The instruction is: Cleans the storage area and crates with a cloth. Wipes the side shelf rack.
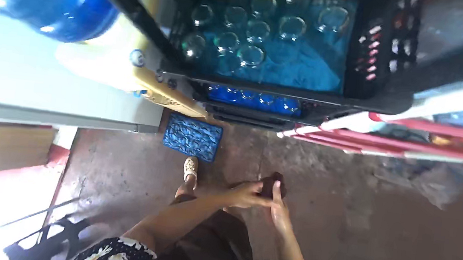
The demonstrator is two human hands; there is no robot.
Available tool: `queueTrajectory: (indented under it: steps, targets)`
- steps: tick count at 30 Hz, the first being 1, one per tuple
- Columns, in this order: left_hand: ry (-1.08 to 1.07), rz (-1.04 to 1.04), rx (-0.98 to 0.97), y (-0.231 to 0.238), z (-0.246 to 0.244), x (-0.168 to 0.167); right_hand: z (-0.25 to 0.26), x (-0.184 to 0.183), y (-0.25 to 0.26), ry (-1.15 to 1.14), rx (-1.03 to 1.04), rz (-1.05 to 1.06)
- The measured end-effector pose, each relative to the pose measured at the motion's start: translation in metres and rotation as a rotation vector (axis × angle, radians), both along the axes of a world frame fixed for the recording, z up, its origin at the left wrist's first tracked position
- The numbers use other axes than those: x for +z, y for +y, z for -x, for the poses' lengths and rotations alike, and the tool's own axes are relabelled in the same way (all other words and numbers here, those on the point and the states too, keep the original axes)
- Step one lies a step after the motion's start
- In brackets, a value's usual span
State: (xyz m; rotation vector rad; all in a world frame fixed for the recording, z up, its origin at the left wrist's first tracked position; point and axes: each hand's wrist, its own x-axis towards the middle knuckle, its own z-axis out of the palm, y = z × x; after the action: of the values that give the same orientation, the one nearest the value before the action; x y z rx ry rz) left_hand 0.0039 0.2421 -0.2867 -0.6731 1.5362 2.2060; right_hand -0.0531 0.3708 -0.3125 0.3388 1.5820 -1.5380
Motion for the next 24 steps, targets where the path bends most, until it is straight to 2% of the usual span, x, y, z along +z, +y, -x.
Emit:
queueTrajectory:
  steps: [2,7,11,14,18,22,24]
  targets:
    - [0.023,0.093,-0.135,-0.003,-0.005,0.005,0.006,-0.007,0.004,-0.002,0.002,0.072]
    - [-0.058,0.411,-0.07,-0.056,-0.028,0.011,0.018,-0.012,0.007,-0.199,-0.094,0.211]
    - [-0.164,0.522,-0.048,-0.106,-0.047,0.013,0.023,-0.02,0.014,-0.248,-0.077,0.221]
    - [-0.198,0.516,0.027,-0.131,-0.062,0.009,0.019,-0.013,0.002,-0.157,-0.028,0.117]
    - [-0.124,0.437,0.196,-0.147,-0.098,-0.002,0.003,-0.011,-0.033,-0.158,0.069,-0.102]
    - [-0.082,0.341,0.407,-0.156,-0.144,-0.013,-0.018,-0.005,-0.088,-0.221,0.314,-0.2]
    - [-0.09,0.278,0.524,-0.163,-0.171,-0.017,-0.041,0.009,-0.129,-0.169,0.442,-0.371]
